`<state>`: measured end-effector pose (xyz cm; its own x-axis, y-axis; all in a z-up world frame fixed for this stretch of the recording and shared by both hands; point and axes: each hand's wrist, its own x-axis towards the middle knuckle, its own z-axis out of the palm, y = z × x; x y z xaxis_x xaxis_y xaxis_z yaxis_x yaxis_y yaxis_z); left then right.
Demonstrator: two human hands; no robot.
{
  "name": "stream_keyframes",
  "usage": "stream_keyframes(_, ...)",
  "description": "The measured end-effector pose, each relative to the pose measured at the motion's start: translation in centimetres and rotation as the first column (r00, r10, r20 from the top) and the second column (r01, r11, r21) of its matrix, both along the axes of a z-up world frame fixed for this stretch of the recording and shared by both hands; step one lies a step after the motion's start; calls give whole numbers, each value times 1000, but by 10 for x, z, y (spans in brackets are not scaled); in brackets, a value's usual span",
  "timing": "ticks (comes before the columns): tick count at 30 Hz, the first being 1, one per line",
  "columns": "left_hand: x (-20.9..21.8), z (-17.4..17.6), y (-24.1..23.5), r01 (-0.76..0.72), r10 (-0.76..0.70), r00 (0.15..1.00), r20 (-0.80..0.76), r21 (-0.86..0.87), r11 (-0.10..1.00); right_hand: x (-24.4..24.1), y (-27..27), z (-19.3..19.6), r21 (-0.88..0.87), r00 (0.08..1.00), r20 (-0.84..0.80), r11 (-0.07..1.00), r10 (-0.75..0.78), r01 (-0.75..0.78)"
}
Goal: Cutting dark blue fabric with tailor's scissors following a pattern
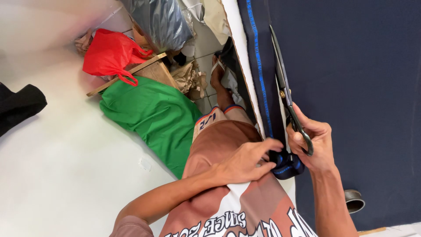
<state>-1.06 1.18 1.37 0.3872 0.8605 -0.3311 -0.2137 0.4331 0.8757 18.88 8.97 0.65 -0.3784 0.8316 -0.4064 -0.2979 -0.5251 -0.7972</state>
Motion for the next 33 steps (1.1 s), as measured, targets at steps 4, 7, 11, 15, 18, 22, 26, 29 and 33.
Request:
stream_keyframes(4, -27, 22, 36, 174, -24, 944, -330, 435, 884, -4, 5, 5, 0, 1000, 1, 1000, -14, 14)
stream_keyframes(7, -44, 1, 72, 96, 303, 834, -461, 662, 743, -9, 11, 3, -11, 999, -35, 999, -34, 34)
stream_keyframes(11, -98, 6, 141, 191, 612, 572, -546, 814, 548, -16, 16, 18, -131, 998, 70, 991, 10, 0)
stream_keyframes(15, -117, -6, 171, 297, 577, 499, -647, 753, 587, -17, 12, 12, -174, 997, 74, 984, -22, 35)
stream_keyframes(18, -124, -11, 172, 321, 552, 532, -642, 757, 569, -15, 9, 12, -210, 995, 98, 977, -5, 26)
stream_keyframes(22, -125, -14, 173, 300, 569, 539, -621, 773, 559, -14, 16, 18, -177, 995, 100, 984, 24, -6)
stream_keyframes(26, -122, -17, 173, 278, 579, 532, -618, 773, 570, -25, 29, 20, -164, 994, 105, 987, 18, 0)
stream_keyframes(29, -123, -18, 174, 287, 579, 527, -622, 771, 568, -36, 36, 23, -149, 996, 84, 989, 32, -20)
stream_keyframes(33, -124, -18, 175, 272, 580, 544, -606, 781, 562, -35, 34, 17, -120, 991, 124, 992, 54, -39)
